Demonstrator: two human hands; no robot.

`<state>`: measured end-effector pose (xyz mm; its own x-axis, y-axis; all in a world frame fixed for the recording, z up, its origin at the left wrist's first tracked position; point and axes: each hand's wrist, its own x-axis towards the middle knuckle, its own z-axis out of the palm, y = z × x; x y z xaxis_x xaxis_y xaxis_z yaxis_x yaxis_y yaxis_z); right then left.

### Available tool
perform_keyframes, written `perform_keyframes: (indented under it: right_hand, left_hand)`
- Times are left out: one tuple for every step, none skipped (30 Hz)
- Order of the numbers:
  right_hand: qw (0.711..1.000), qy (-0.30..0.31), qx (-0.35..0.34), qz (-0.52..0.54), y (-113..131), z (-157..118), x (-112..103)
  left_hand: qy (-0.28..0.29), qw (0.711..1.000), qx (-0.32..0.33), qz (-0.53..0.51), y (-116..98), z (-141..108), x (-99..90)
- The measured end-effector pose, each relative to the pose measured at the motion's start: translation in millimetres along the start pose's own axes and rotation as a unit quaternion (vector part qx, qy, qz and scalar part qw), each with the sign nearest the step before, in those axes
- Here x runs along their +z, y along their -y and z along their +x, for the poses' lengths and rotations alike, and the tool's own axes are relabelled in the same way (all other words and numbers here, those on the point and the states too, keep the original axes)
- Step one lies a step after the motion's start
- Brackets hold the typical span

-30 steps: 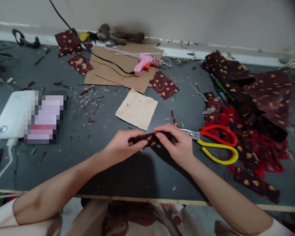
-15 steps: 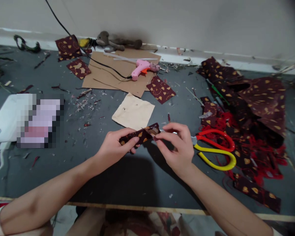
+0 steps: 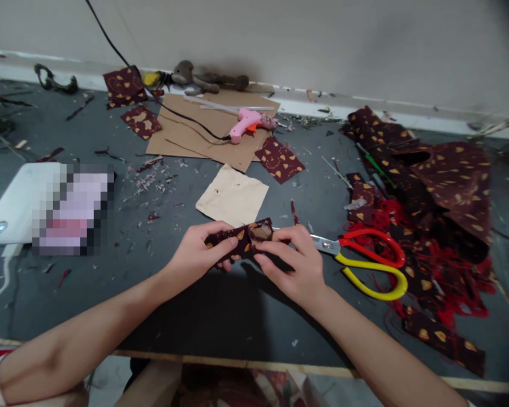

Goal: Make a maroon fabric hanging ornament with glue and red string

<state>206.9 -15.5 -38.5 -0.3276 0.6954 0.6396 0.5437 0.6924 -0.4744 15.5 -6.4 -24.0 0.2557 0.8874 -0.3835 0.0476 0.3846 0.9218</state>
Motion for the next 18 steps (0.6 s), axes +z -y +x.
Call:
perform_keyframes:
  right_hand:
    - [1.000,0.004,0.001,0.004,0.1,0.0,-0.2]
    - [1.000,0.007,0.003,0.006,0.0,0.0,-0.2]
    - [1.000,0.009,0.008,0.007,-0.1,-0.1,0.0]
    - [1.000,0.010,0.013,0.007,-0.3,-0.2,0.3]
    - [1.000,0.011,0.019,0.008,-0.4,-0.3,0.8]
    - [1.000,0.012,0.025,0.009,-0.6,-0.4,1.2]
    - [0.999,0.013,0.029,0.008,-0.7,-0.4,1.5]
    - [0.999,0.013,0.031,0.008,-0.8,-0.3,1.7]
    - [0.999,0.012,0.032,0.008,-0.8,-0.3,1.7]
    - [0.999,0.009,0.031,0.008,-0.7,-0.3,1.6]
    - [1.000,0.006,0.028,0.010,-0.7,-0.4,1.5]
    - [1.000,0.002,0.026,0.012,-0.7,-0.5,1.5]
    - [1.000,-0.001,0.024,0.014,-0.9,-0.7,1.4]
    - [1.000,-0.003,0.024,0.015,-1.2,-0.9,1.4]
    - [1.000,-0.006,0.024,0.015,-1.7,-1.1,1.4]
    - [1.000,-0.008,0.026,0.015,-2.3,-1.2,1.5]
    - [0.999,-0.009,0.030,0.017,-3.0,-1.2,1.5]
    - [0.999,-0.012,0.037,0.021,-3.7,-1.0,1.4]
  left_hand:
    - [-0.002,1.000,-0.001,0.007,-0.6,-0.1,0.2]
    - [-0.003,1.000,-0.001,0.014,-1.3,-0.3,0.7]
    - [-0.004,1.000,0.000,0.021,-2.0,-0.6,1.3]
    - [-0.003,1.000,0.001,0.027,-2.6,-1.0,1.9]
    - [0.000,0.999,0.002,0.032,-3.0,-1.5,2.6]
    - [0.003,0.999,0.003,0.036,-3.3,-1.9,3.3]
    - [0.007,0.999,0.002,0.037,-3.4,-2.3,3.8]
    - [0.010,0.999,0.002,0.037,-3.4,-2.6,4.2]
    - [0.011,0.999,0.001,0.037,-3.2,-2.9,4.5]
    - [0.012,0.999,0.001,0.036,-3.0,-3.1,4.7]
    - [0.012,0.999,0.001,0.037,-2.8,-3.2,4.8]
    - [0.011,0.999,0.001,0.040,-2.6,-3.2,4.9]
    - [0.009,0.999,0.001,0.043,-2.4,-3.1,4.9]
    - [0.007,0.999,0.002,0.046,-2.3,-3.0,5.0]
    - [0.005,0.999,0.003,0.051,-2.1,-2.9,5.1]
    - [0.003,0.998,0.006,0.057,-1.9,-2.8,5.3]
    - [0.001,0.998,0.011,0.066,-1.6,-2.8,5.4]
    - [0.000,0.997,0.016,0.075,-1.3,-2.9,5.5]
